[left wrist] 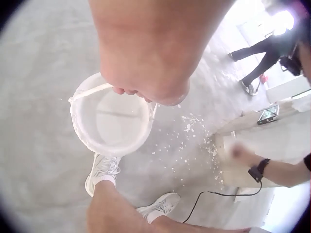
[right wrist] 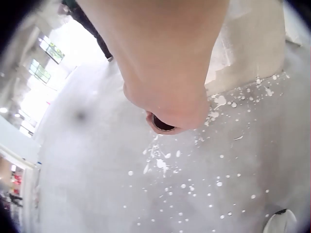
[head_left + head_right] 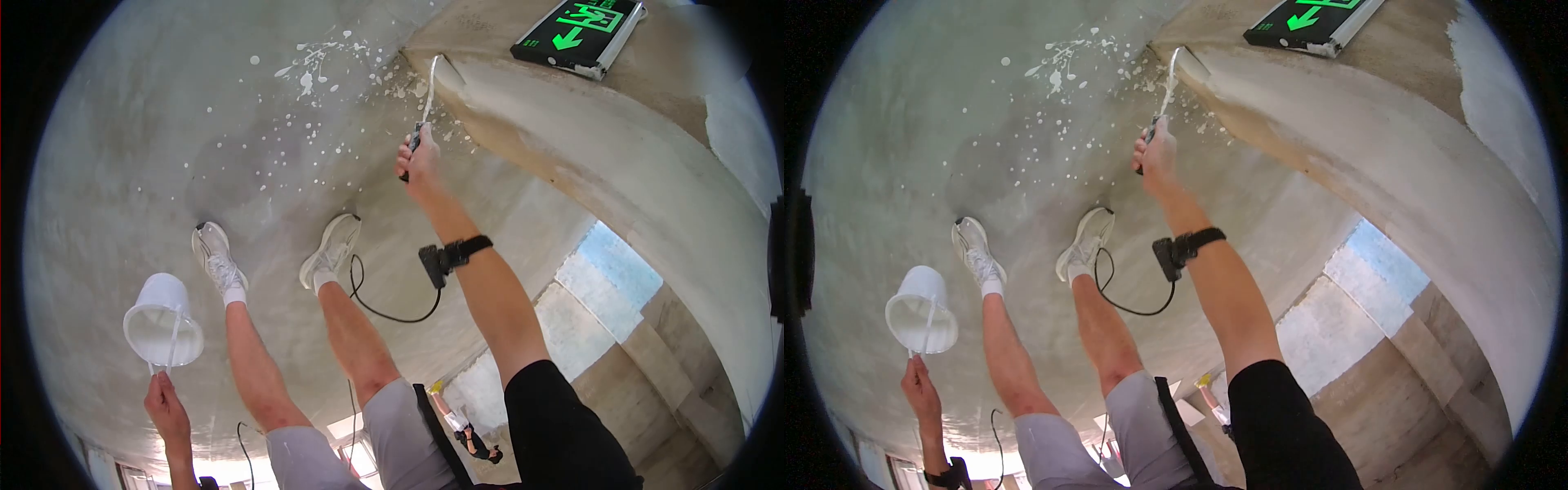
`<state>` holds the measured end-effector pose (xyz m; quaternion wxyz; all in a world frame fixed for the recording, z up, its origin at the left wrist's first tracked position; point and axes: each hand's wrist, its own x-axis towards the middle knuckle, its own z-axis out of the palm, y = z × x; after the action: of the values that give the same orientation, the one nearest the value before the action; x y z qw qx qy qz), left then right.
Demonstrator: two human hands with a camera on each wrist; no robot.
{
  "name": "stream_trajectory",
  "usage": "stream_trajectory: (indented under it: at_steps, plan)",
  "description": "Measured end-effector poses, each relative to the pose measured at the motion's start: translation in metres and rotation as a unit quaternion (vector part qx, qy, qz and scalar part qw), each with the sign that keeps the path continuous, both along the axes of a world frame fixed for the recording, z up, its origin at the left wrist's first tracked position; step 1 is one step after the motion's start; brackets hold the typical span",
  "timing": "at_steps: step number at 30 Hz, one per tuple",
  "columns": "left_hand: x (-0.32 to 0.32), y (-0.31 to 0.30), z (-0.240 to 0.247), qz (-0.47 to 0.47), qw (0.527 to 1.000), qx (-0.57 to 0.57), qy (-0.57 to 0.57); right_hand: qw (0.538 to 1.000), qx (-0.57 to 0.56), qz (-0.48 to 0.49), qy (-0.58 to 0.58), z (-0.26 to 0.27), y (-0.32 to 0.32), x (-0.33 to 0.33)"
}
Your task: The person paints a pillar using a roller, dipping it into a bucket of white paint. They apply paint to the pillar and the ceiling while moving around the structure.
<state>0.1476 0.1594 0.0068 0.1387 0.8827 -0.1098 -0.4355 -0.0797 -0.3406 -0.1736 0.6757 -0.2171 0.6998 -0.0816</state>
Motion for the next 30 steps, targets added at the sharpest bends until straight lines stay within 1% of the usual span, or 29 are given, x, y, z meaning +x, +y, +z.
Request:
stream_trajectory:
  at_steps: [3,5,7,9,14,17,18,20,21,23,25,27,29,30]
  plan:
    - [0.000,-0.003,0.006,0.003,1.000,-0.002,-0.009,0.998,-0.043,0.024,0.031,0.044,0.008,0.011]
    - [-0.003,0.000,0.006,0.010,1.000,-0.016,-0.007,0.999,-0.029,0.006,-0.031,0.085,0.012,0.012]
    - [-0.002,-0.006,0.008,0.020,0.999,-0.029,-0.013,0.999,-0.040,-0.009,-0.017,0.119,0.012,0.012]
    - [-0.001,-0.014,0.014,0.006,1.000,-0.003,-0.009,0.999,-0.045,-0.023,-0.008,0.151,0.012,0.010]
    - [-0.004,-0.031,0.023,0.020,0.999,-0.028,-0.010,0.996,-0.061,-0.063,0.000,0.221,0.015,-0.003]
    - [-0.006,-0.038,0.023,0.022,0.998,-0.053,-0.015,0.994,-0.098,-0.047,0.002,0.258,0.018,0.000]
    - [-0.006,-0.040,0.023,0.025,0.998,-0.063,-0.016,0.994,-0.101,-0.048,0.001,0.259,0.017,-0.002]
    - [-0.006,-0.047,0.024,0.022,0.997,-0.071,-0.019,0.997,-0.067,-0.037,0.019,0.257,0.014,-0.008]
    - [-0.006,-0.049,0.024,0.019,0.997,-0.075,-0.022,0.997,-0.070,-0.038,0.018,0.251,0.012,-0.008]
    - [-0.005,-0.044,0.021,0.010,0.997,-0.073,-0.020,0.999,-0.036,-0.009,0.024,0.228,0.005,-0.005]
    - [-0.005,-0.042,0.020,0.002,0.997,-0.069,-0.019,0.999,-0.041,0.000,0.033,0.197,-0.001,0.002]
    - [-0.005,-0.042,0.022,0.014,0.997,-0.070,-0.020,0.998,-0.042,0.011,0.044,0.171,0.002,0.012]
    - [-0.005,-0.032,0.020,0.016,0.998,-0.062,-0.022,0.996,-0.082,-0.002,0.040,0.157,0.006,0.023]
    - [-0.005,-0.028,0.018,0.018,0.998,-0.055,-0.023,0.996,-0.081,0.001,0.039,0.159,0.007,0.022]
